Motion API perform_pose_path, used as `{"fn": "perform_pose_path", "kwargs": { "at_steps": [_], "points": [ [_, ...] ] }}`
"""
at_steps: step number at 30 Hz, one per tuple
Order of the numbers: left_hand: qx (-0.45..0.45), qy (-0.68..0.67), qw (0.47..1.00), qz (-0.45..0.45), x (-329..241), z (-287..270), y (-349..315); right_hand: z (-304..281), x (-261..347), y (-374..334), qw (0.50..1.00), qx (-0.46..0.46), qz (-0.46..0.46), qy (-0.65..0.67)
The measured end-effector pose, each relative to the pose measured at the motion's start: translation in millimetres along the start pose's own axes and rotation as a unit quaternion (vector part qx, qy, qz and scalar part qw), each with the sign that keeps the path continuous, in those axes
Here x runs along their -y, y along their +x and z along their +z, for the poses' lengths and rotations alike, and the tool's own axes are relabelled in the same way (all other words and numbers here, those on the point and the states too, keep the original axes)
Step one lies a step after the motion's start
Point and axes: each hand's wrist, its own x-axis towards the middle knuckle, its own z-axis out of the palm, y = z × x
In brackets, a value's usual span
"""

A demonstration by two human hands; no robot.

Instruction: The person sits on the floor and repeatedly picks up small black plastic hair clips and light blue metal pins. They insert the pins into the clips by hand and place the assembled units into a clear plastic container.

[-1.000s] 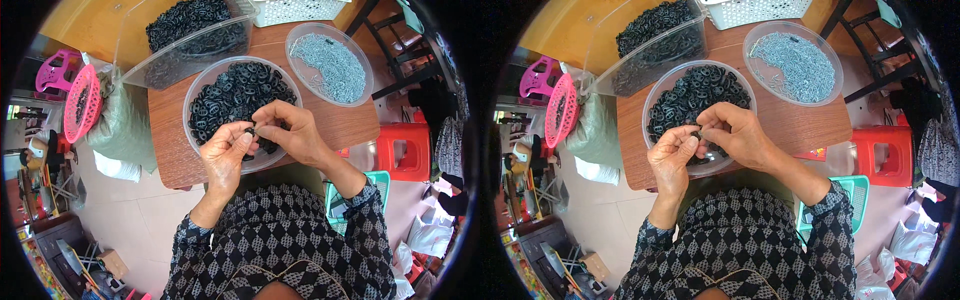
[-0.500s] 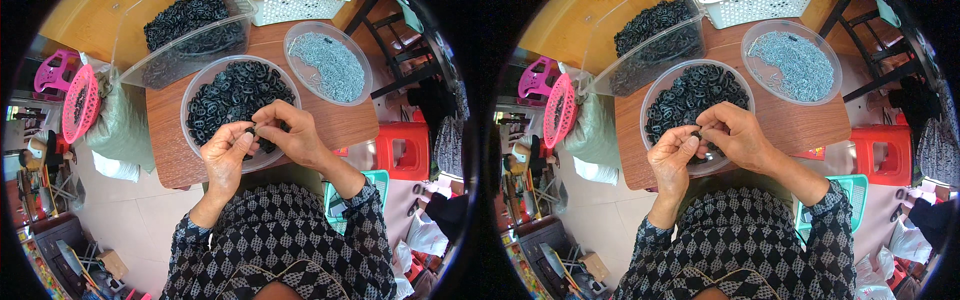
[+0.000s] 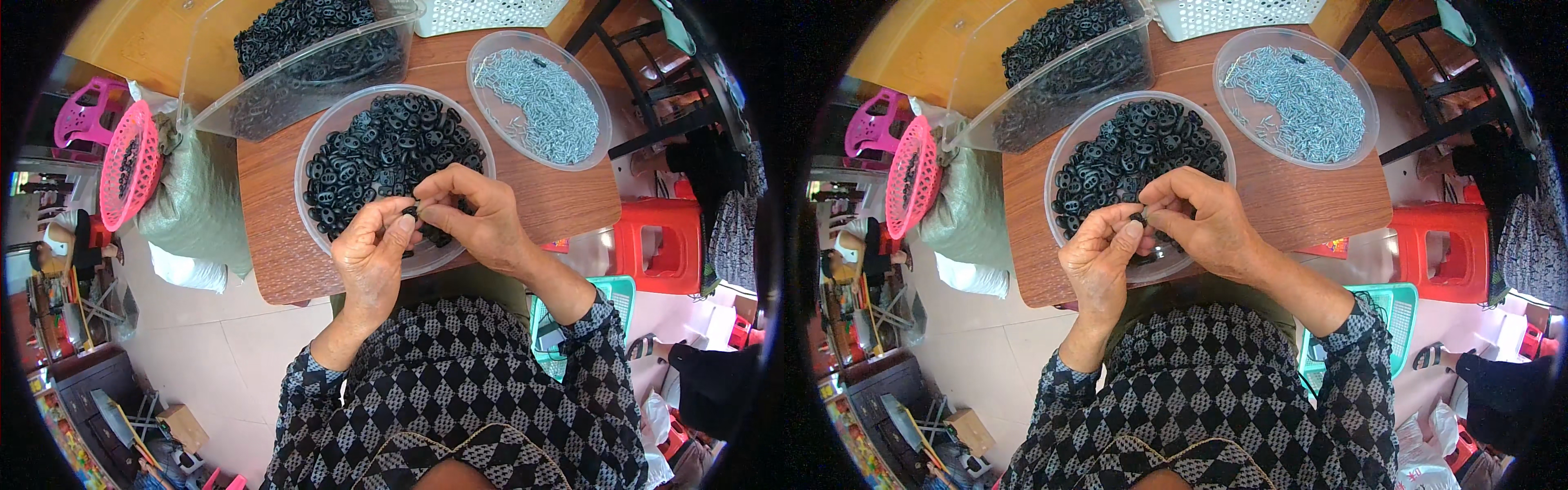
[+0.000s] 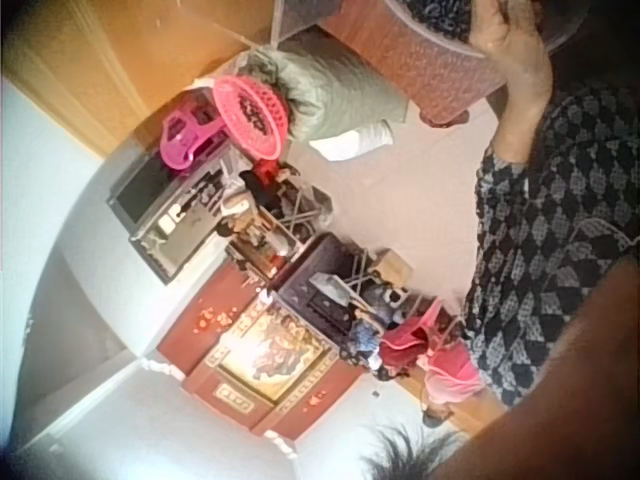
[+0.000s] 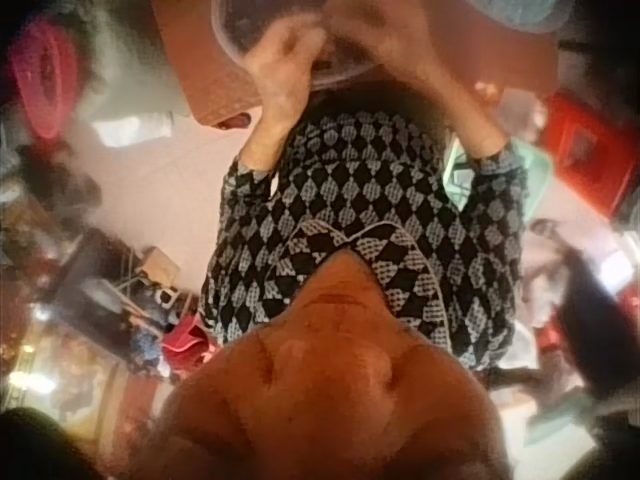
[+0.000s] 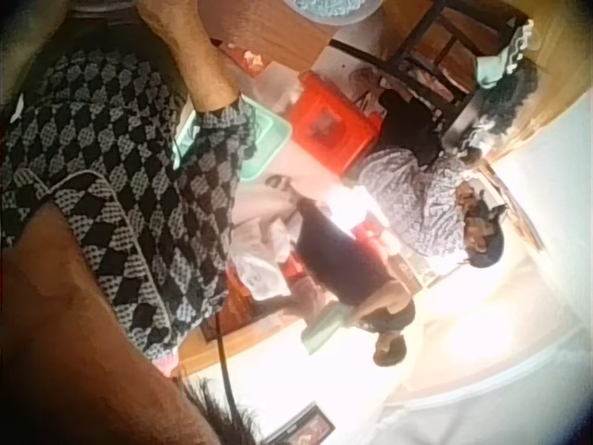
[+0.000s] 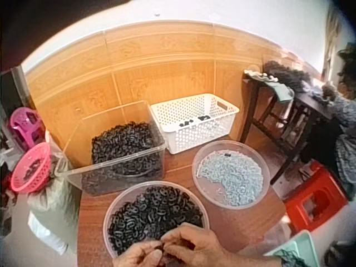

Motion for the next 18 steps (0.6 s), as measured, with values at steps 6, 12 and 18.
{"fn": "perform_pose_path", "kwargs": {
  "at_steps": [6,12,18],
  "points": [
    [0.0,0.018,1.0,0.006,2.4,-1.1,-0.7,-0.3,-2.7,-0.1,0.999,0.002,0.02,0.041],
    [0.005,0.016,1.0,0.012,2.2,0.4,0.1,-0.4,-4.3,-0.7,0.997,0.0,0.039,0.073],
    [-0.026,0.082,0.995,0.045,5.8,2.2,-0.6,2.3,-1.6,-1.4,1.0,-0.007,0.02,0.017]
  ]
}}
